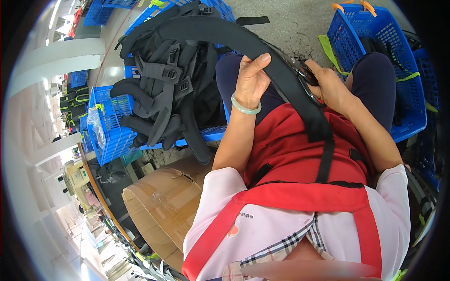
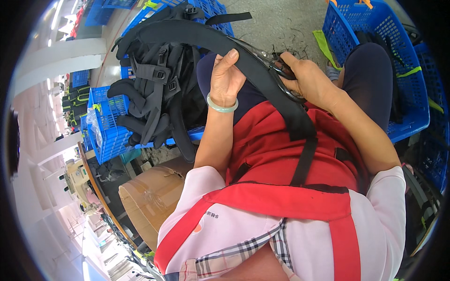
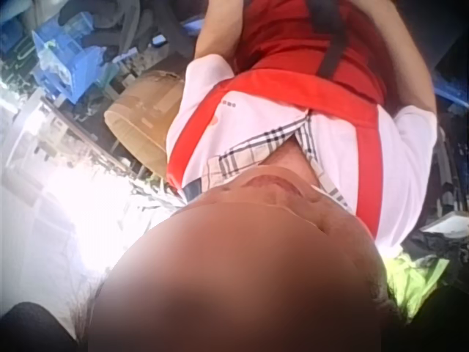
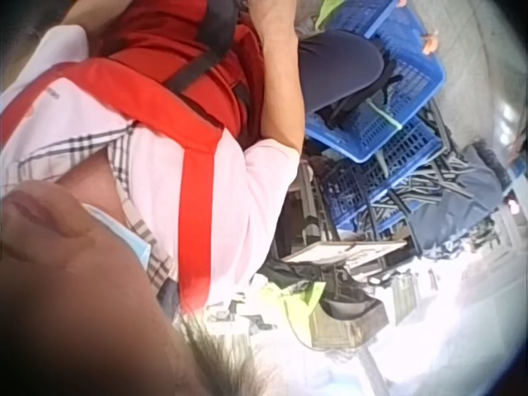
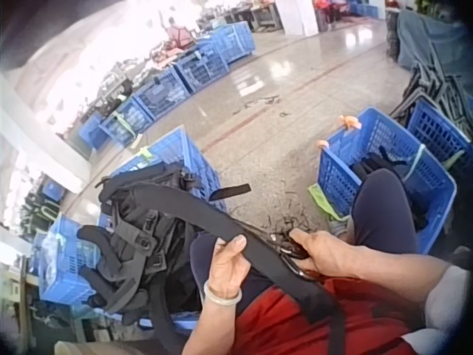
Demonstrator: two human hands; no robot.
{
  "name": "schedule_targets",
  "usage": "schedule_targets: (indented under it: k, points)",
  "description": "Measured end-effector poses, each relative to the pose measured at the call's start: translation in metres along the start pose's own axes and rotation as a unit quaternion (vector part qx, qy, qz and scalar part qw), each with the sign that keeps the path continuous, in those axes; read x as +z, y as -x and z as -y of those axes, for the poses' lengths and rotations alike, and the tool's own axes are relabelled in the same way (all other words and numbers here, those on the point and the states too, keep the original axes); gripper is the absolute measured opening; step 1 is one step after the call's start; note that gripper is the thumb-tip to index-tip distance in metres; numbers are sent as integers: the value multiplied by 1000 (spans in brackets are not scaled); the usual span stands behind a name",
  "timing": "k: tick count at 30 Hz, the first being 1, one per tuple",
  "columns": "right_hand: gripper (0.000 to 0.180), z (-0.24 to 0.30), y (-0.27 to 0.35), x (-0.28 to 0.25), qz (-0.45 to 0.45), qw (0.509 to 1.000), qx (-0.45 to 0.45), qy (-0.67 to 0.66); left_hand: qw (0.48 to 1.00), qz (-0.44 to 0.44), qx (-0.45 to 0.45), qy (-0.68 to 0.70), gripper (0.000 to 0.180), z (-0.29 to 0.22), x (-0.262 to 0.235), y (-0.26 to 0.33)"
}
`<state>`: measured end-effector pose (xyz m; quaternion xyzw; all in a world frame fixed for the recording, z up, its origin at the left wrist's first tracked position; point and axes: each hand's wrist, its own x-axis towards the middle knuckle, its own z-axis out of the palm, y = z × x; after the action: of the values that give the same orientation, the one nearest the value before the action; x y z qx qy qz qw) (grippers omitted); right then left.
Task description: Trimming excess rubber or foam material from curved black components using scissors.
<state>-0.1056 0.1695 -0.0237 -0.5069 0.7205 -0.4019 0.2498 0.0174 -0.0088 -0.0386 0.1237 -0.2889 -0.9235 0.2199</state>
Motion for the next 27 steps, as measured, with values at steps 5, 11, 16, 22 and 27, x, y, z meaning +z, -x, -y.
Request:
schedule_targets:
  k: [5, 11, 16, 22, 27]
  points:
    - [28, 10, 0, -8, 63, 991, 117, -21, 1000, -3, 18, 7, 18, -12, 4, -3]
    - [29, -15, -7, -26, 29, 995, -1, 97, 989, 3, 104, -108, 13, -25, 4, -16]
    - [35, -9, -23, -51, 45, 986, 21, 161, 976, -58, 147, -149, 16, -13, 5, -13]
    - [47, -2, -8, -19, 70, 993, 91, -15, 985, -62, 121, -108, 14, -2, 6, -12]
    - [53, -2, -16, -9, 50, 996, 76, -21, 994, -19, 76, -82, 14, -3, 4, -8]
